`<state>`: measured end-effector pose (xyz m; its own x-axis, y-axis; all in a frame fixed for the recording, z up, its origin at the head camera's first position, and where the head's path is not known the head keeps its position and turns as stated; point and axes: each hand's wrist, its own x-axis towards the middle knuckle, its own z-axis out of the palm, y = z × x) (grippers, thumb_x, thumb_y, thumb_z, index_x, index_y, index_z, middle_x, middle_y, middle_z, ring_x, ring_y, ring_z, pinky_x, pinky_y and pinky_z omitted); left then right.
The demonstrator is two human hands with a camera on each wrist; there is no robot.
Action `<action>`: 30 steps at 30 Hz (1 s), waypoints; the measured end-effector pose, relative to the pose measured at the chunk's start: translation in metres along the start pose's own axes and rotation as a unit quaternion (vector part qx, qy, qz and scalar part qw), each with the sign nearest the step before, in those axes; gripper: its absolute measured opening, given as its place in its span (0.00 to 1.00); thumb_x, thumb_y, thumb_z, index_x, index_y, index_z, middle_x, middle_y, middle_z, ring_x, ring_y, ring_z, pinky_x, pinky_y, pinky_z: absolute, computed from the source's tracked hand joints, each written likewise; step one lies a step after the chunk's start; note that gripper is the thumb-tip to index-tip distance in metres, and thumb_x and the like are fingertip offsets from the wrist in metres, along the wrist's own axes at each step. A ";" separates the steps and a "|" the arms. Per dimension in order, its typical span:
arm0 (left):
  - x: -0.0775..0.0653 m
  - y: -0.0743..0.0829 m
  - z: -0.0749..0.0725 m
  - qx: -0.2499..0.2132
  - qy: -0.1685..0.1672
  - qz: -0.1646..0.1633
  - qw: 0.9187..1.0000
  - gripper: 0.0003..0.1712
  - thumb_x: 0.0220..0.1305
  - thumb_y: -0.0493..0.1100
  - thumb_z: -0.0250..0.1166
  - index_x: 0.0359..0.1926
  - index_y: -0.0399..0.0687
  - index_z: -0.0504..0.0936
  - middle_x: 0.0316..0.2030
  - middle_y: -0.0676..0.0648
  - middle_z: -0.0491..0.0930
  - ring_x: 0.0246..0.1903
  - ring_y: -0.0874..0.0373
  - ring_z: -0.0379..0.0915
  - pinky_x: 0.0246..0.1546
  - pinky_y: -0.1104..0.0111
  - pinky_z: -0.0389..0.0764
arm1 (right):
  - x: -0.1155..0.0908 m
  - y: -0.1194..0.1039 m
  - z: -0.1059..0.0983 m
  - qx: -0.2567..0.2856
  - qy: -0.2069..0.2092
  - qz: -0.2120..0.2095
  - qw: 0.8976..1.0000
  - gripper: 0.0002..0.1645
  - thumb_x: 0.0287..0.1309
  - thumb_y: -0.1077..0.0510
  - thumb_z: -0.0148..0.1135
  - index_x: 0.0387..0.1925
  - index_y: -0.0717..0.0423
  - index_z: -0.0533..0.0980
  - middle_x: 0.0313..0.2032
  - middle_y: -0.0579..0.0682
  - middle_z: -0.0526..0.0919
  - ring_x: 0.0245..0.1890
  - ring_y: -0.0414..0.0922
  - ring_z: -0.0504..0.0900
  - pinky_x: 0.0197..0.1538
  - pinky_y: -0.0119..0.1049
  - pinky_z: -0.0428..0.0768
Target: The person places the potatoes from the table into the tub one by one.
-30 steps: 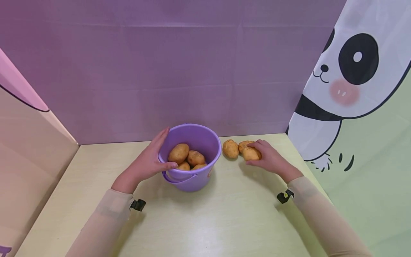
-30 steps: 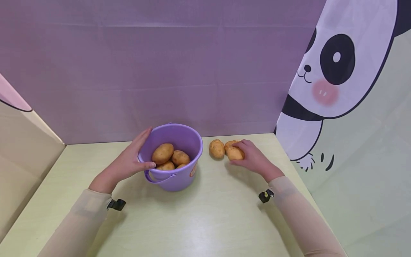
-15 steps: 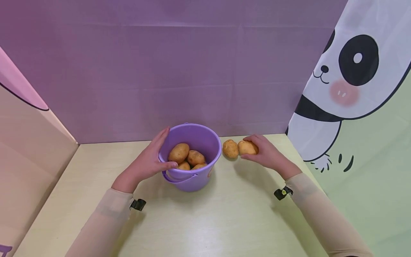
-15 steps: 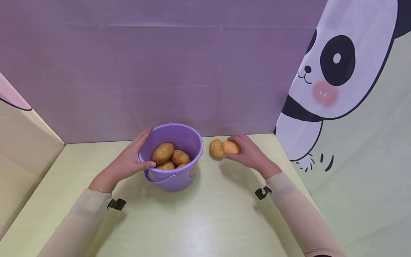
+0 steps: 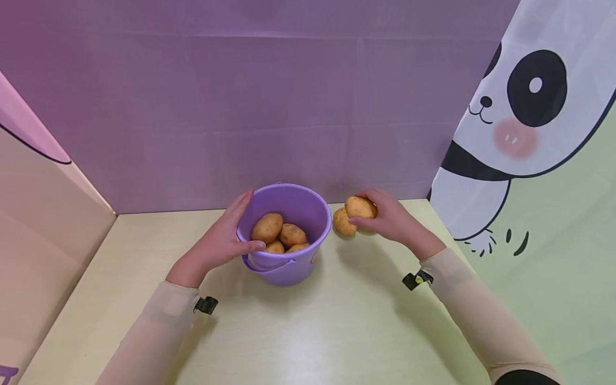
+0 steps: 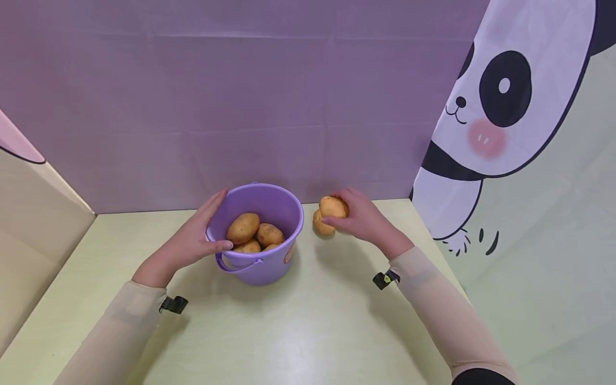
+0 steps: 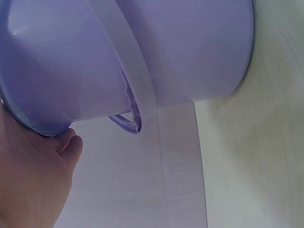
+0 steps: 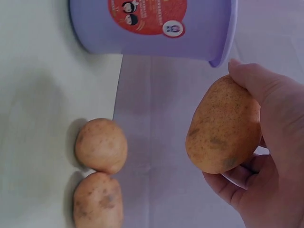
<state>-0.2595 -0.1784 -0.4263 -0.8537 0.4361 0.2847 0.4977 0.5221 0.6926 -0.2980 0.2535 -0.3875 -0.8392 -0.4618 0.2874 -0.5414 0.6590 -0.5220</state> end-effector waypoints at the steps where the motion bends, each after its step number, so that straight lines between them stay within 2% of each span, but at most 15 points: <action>1: 0.000 0.000 0.000 0.000 0.000 0.000 1.000 0.76 0.61 0.66 0.81 0.91 0.45 0.42 0.89 0.39 0.41 0.86 0.34 0.41 0.80 0.31 0.54 | 0.001 -0.002 0.000 -0.003 0.000 -0.004 1.000 0.34 0.62 0.46 0.84 0.64 0.55 0.81 0.57 0.53 0.84 0.53 0.51 0.80 0.53 0.48 0.82; 5: 0.001 -0.001 0.000 0.001 -0.002 -0.002 1.000 0.76 0.61 0.66 0.81 0.91 0.46 0.42 0.90 0.41 0.41 0.86 0.34 0.42 0.80 0.31 0.54 | 0.005 -0.010 -0.001 -0.005 0.002 -0.011 1.000 0.35 0.62 0.46 0.84 0.64 0.56 0.81 0.55 0.53 0.84 0.51 0.51 0.80 0.51 0.48 0.83; 14: 0.001 -0.003 0.001 -0.002 0.000 -0.001 1.000 0.73 0.61 0.56 0.82 0.91 0.46 0.41 0.90 0.41 0.40 0.86 0.34 0.41 0.80 0.31 0.54 | 0.019 -0.028 0.000 -0.008 0.004 -0.019 1.000 0.37 0.62 0.44 0.84 0.65 0.56 0.81 0.54 0.52 0.84 0.52 0.52 0.80 0.51 0.48 0.83; 30: 0.001 -0.005 0.001 -0.006 0.001 0.004 1.000 0.74 0.61 0.60 0.82 0.91 0.46 0.41 0.90 0.41 0.40 0.86 0.35 0.41 0.81 0.32 0.53 | 0.040 -0.064 0.005 -0.027 -0.005 -0.057 0.998 0.35 0.62 0.40 0.83 0.63 0.51 0.83 0.55 0.48 0.82 0.55 0.49 0.77 0.54 0.47 0.81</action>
<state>-0.2628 -0.1798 -0.4300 -0.8495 0.4396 0.2917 0.5033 0.5097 0.6978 -0.2969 0.1898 -0.3472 -0.7710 -0.5415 0.3352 -0.6362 0.6321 -0.4424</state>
